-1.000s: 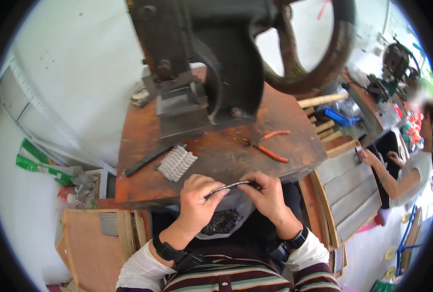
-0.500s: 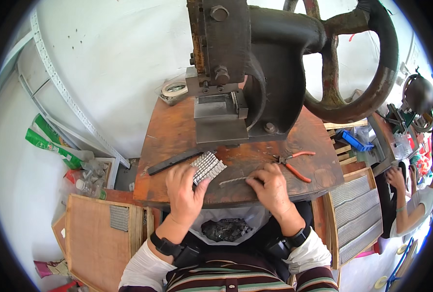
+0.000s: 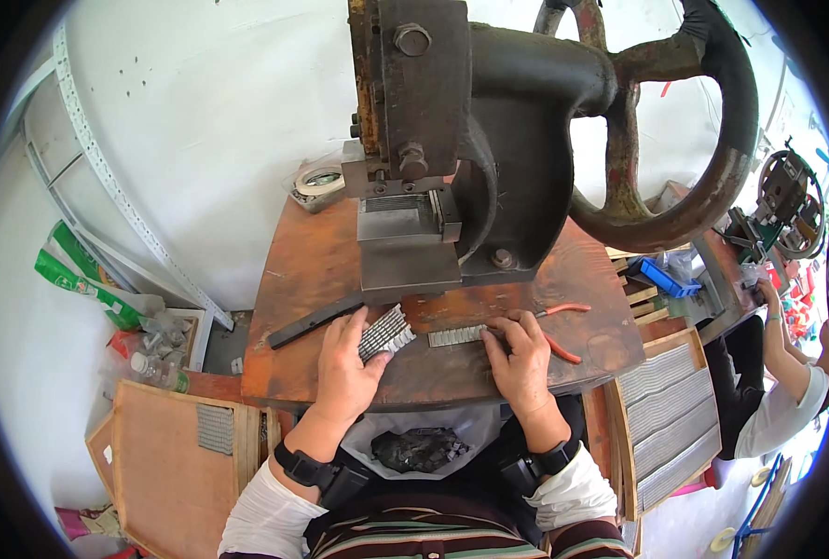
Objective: The person operates a manual press machine to cut small metal strips into individual pieces. They load the strips into the press, turn the wheel to activate the cutting mechanism, and then remove the cut pieces. The person also uses pliers to adjust the metal strips and places the finished pieces into a wooden tray.
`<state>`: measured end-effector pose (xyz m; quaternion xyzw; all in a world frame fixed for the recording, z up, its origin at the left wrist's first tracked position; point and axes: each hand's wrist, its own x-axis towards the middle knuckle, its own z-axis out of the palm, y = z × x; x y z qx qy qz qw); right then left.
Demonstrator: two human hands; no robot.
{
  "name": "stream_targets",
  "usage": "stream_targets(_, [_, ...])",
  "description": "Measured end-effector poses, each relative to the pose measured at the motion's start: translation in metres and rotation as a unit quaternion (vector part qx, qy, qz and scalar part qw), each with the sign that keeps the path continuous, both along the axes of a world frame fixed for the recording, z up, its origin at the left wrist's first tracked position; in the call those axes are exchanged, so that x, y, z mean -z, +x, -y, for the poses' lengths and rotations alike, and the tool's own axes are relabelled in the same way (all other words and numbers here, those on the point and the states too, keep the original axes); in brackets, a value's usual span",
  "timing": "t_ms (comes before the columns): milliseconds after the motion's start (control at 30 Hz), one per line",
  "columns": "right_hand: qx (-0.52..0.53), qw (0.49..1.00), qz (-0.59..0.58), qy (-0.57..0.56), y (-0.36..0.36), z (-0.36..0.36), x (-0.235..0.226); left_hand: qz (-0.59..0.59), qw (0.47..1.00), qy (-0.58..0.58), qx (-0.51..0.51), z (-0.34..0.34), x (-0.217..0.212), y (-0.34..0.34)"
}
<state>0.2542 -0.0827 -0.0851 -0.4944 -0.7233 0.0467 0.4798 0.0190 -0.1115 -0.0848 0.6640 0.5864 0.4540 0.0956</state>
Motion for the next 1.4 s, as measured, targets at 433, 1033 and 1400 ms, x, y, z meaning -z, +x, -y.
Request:
stream_targets(433, [-0.015,0.994,0.106,-0.018,-0.006,-0.005,-0.007,-0.010,0.998,-0.010,0.060,0.004,-0.002,-0.008])
stream_targets(1033, [0.002,1.000,0.021,0.008,-0.003,-0.005,-0.001,-0.046,0.996,-0.001,0.079,0.003,-0.007,-0.012])
stream_targets(1400, [0.006,0.987,0.160,0.025,-0.005,-0.002,-0.003,-0.060,0.993,0.013,0.100,0.005,-0.004,-0.014])
